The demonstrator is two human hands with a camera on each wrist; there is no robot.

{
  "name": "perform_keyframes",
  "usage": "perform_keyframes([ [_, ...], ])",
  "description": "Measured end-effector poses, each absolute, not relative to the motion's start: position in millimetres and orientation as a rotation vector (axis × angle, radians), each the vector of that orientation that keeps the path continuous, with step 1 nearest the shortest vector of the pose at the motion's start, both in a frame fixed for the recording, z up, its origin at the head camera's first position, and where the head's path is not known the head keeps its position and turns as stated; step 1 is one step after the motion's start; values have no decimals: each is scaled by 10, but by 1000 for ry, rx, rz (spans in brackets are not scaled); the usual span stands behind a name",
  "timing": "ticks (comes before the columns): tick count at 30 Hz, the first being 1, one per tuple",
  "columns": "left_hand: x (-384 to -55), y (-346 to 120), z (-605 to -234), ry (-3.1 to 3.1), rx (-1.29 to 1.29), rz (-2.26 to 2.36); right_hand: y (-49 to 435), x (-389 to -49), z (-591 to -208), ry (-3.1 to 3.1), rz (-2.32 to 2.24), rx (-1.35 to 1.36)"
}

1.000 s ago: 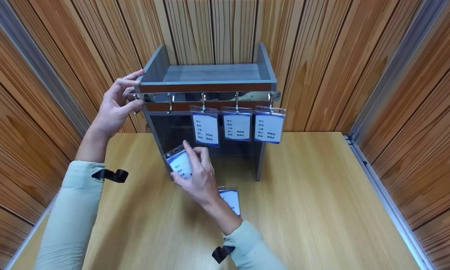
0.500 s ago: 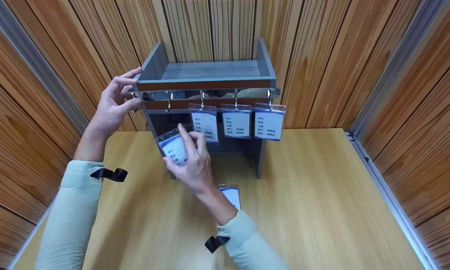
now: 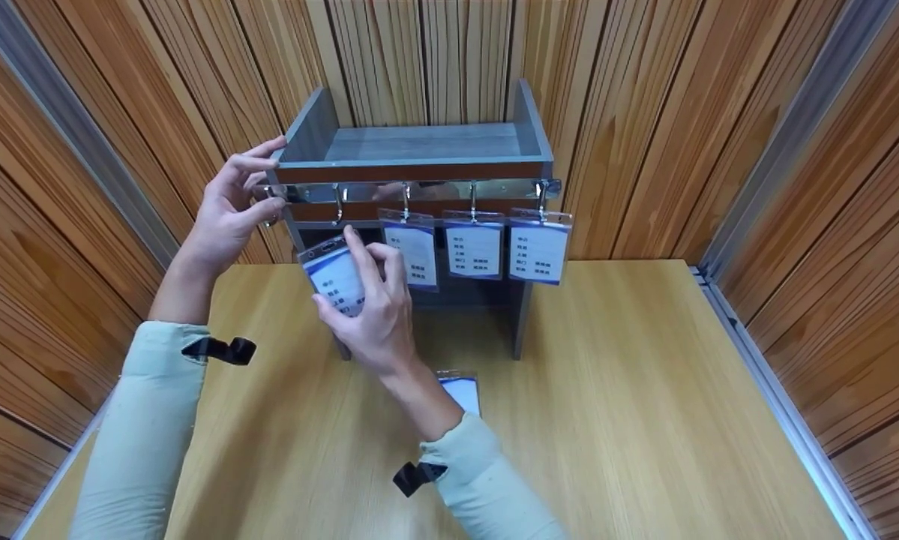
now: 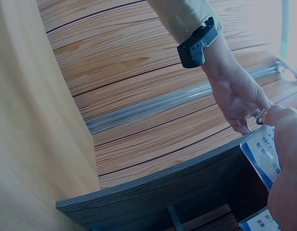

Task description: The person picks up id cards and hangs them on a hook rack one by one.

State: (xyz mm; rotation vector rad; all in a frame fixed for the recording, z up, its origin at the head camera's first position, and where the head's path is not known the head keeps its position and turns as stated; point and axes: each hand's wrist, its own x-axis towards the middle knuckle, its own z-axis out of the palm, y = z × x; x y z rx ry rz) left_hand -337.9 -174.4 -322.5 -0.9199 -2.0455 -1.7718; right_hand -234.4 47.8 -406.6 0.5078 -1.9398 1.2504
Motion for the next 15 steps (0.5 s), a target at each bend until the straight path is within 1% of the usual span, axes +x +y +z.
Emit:
perform_keyframes([
  [10, -3374, -1737, -3220, -2059, -907, -1756, 457, -2374, -3944, -1936, 1269, 476],
  [15, -3372, -1732, -3227, -2054, -902, -1766, 457, -2441, -3921, -1917, 1256, 483],
])
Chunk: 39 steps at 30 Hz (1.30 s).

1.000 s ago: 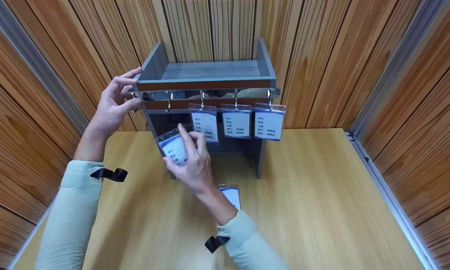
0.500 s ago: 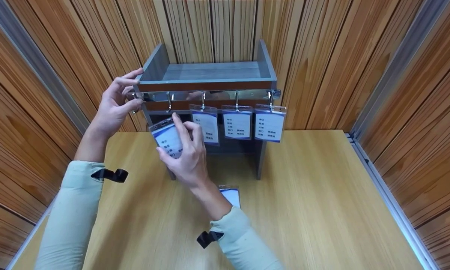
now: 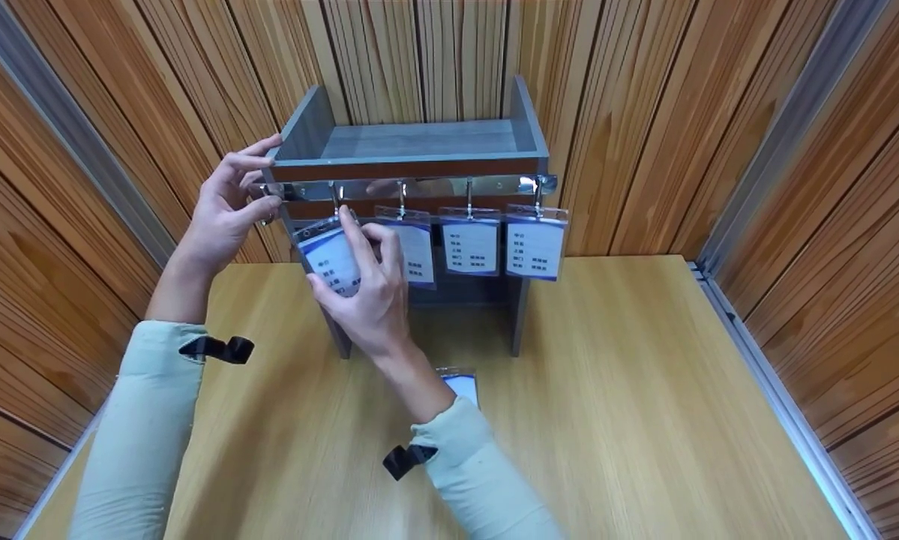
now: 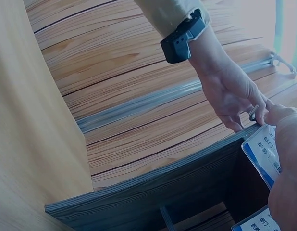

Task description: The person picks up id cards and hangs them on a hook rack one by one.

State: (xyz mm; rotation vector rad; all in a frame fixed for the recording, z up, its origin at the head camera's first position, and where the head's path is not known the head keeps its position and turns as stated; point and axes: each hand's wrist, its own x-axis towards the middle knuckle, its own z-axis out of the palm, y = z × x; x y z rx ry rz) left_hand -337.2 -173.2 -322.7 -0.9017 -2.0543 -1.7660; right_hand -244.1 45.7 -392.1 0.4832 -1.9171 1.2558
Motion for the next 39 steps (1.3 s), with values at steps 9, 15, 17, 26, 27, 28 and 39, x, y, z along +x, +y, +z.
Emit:
perform_keyframes([
  [9, -3386, -1732, -3210, -2049, -921, -1794, 456, -2545, -3920, -1884, 1243, 484],
  [15, -3383, -1731, -3205, -2060, -916, -1784, 437, -2550, -3947, -1894, 1252, 474],
  [17, -3377, -1732, -3207, -2057, -915, -1783, 430, -2549, -3959, -1902, 1261, 474],
  [26, -3380, -1731, -3225, -2055, -918, -1773, 439, -2566, -3978, -1943, 1305, 452],
  [27, -3381, -1732, -3224, -2055, -916, -1773, 437, -2566, -3975, -1945, 1312, 448],
  [28, -3384, -1733, -3223, -2054, -915, -1774, 435, -2567, -3972, -1947, 1318, 445],
  [39, -3385, -1739, -3222, -2043, -915, -1784, 402, -2586, -3946, -1989, 1333, 416],
])
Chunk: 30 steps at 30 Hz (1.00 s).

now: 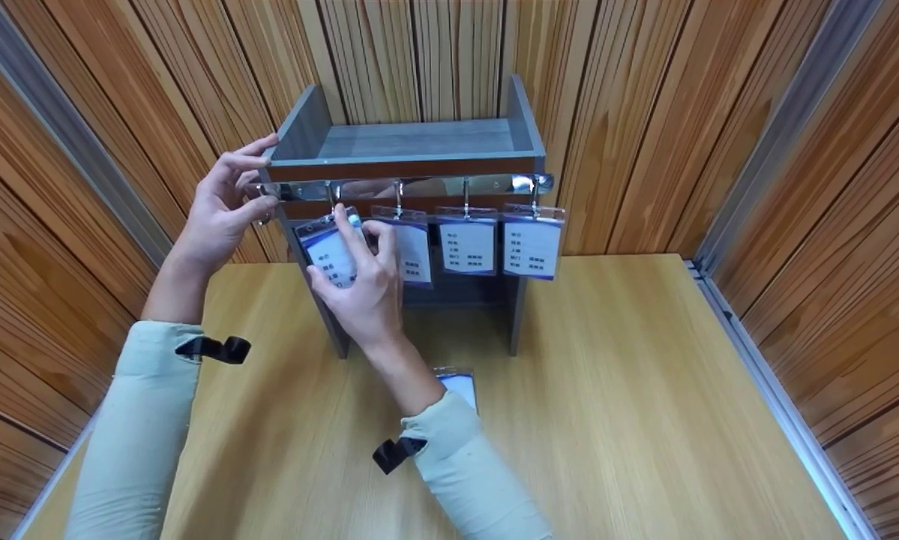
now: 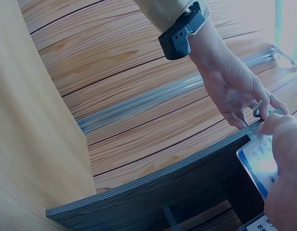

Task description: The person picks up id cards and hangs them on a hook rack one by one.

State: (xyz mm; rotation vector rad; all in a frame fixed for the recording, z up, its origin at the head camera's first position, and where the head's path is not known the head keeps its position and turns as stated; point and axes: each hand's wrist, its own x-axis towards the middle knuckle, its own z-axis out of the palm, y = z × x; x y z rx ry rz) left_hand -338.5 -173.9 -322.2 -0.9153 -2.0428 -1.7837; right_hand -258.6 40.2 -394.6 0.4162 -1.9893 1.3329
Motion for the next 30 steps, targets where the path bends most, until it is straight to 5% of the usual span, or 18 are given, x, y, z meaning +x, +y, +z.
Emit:
perform_keyframes([
  [30, -3387, -1744, -3233, -2056, -922, -1757, 431, -2597, -4117, -2034, 1320, 394],
])
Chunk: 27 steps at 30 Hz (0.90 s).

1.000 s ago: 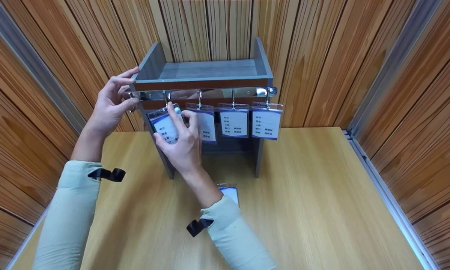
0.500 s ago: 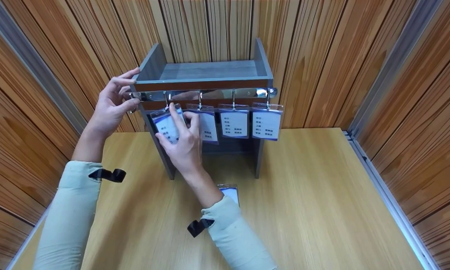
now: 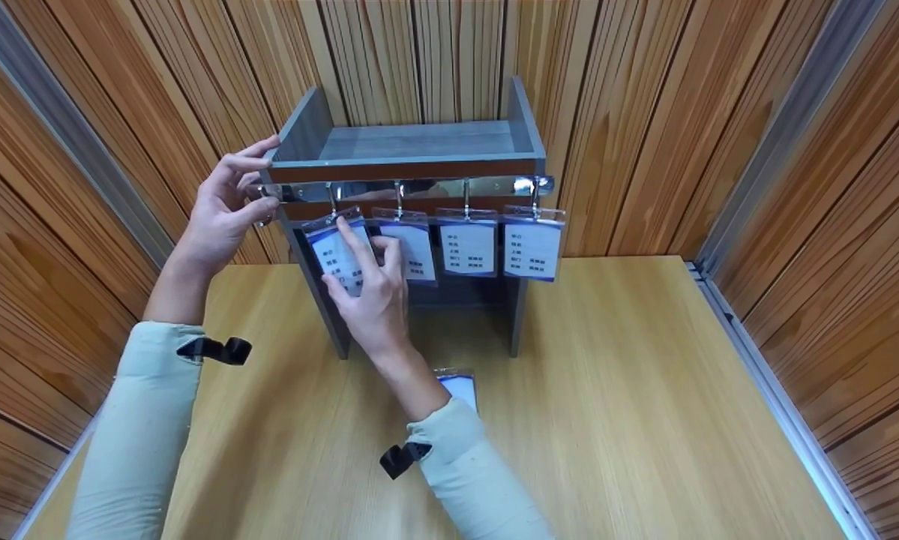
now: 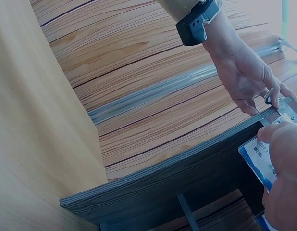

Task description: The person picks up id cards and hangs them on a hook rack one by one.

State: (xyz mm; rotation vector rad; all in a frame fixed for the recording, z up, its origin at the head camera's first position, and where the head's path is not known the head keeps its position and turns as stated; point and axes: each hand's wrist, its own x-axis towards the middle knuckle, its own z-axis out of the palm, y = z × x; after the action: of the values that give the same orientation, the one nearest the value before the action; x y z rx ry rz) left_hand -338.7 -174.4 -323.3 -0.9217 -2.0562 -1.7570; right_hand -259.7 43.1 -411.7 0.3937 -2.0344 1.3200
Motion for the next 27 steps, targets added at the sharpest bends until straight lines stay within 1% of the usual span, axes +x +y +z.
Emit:
perform_keyframes([
  [11, -3393, -1746, -3235, -2067, -899, -1781, 443, -2591, -4091, -2066, 1323, 388],
  [27, -3383, -1725, -3232, -2055, -895, -1797, 570, -2541, -4348, -2078, 1357, 488],
])
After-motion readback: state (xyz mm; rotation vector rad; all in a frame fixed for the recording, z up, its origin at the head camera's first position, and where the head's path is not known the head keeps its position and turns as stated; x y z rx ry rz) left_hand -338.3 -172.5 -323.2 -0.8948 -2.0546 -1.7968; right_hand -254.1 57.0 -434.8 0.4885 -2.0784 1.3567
